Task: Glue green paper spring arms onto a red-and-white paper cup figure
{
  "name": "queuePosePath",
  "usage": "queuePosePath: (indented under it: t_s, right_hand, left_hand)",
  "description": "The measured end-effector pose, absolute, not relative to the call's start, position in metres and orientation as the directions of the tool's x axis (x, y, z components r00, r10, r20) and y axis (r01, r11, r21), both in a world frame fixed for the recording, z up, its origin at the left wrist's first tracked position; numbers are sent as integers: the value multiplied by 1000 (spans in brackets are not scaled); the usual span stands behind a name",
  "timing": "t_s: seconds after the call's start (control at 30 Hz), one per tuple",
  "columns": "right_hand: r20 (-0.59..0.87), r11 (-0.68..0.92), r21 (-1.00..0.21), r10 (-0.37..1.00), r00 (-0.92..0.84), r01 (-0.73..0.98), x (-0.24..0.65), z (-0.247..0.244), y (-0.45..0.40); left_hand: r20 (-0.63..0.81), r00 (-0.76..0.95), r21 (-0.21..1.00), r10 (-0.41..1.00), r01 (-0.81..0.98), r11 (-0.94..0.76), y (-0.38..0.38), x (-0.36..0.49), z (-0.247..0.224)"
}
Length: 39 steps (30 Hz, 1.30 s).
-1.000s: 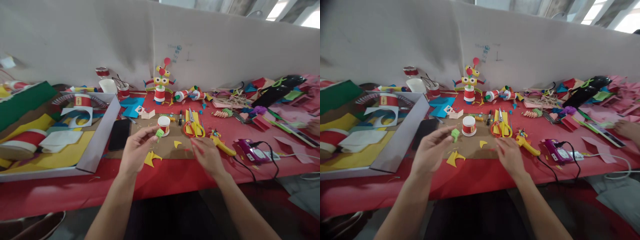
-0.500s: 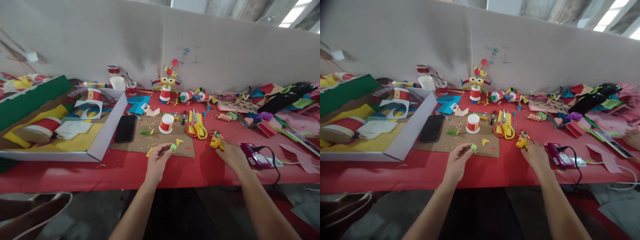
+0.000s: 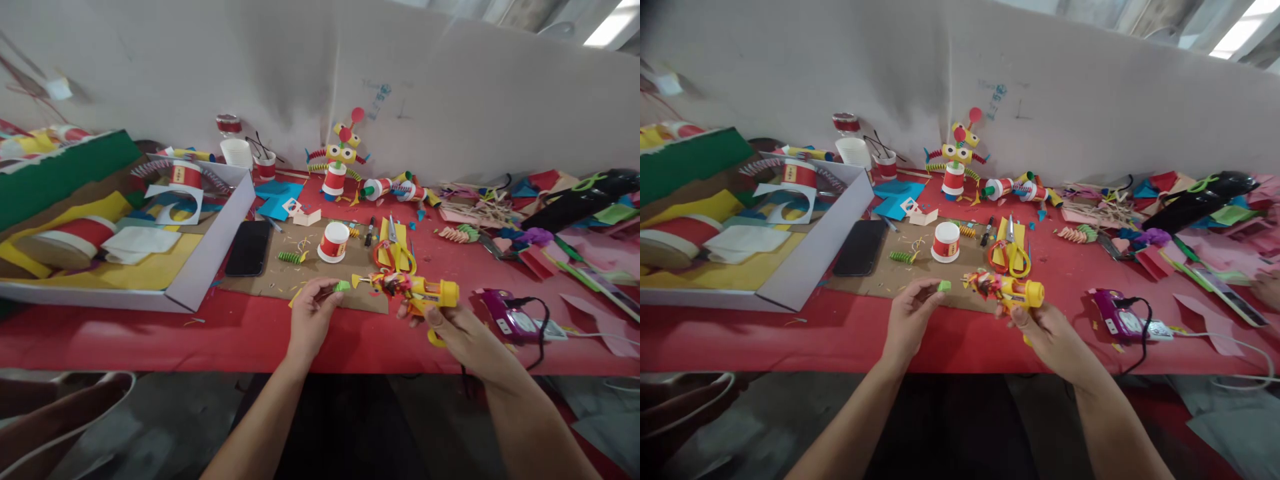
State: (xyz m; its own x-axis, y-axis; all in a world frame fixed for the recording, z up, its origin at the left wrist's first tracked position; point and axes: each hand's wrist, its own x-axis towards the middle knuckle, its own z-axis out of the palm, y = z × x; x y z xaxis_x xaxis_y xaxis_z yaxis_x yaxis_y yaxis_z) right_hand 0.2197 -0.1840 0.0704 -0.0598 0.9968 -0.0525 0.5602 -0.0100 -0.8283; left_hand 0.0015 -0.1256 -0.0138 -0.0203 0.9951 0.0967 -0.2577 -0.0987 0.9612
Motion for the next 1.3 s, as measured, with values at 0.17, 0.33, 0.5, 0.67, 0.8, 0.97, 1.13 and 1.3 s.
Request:
queuePosePath:
  t_s: [0.17, 0.33, 0.5, 0.67, 0.8, 0.97, 1.13, 1.3]
  right_hand:
    - [-41, 22, -890, 991, -129, 455, 203, 72, -181]
    - [-52, 48, -844, 984, -171, 534, 204, 67, -179]
    - [-103, 13, -821, 980, -169, 571, 207, 63, -181]
    - [-128, -24, -805, 983, -134, 593, 207, 64, -182]
    - [-121, -26, -794, 986, -116, 607, 205, 67, -182]
    - [-112, -23, -800, 988, -111, 600, 205, 67, -182]
    - [-83, -2, -806, 990, -110, 592, 205, 67, -181]
    - [-69, 32, -790, 988, -141, 612, 203, 71, -181]
  left_hand:
    - [94, -1, 971, 996, -219, -92, -126, 1, -17]
    - [119, 8, 970, 993, -217, -114, -126, 0, -17]
    - [132, 12, 972, 991, -199, -127, -125, 0, -18]
    - [135, 2, 975, 991, -181, -132, -125, 0, -17]
    - [138, -10, 973, 990, -184, -138, -126, 0, -16]
    - [125, -22, 972, 992, -195, -127, -126, 0, -15]
    - [122, -15, 973, 992, -194, -123, -127, -1, -15]
    - [128, -9, 968, 992, -214, -127, -127, -1, -16]
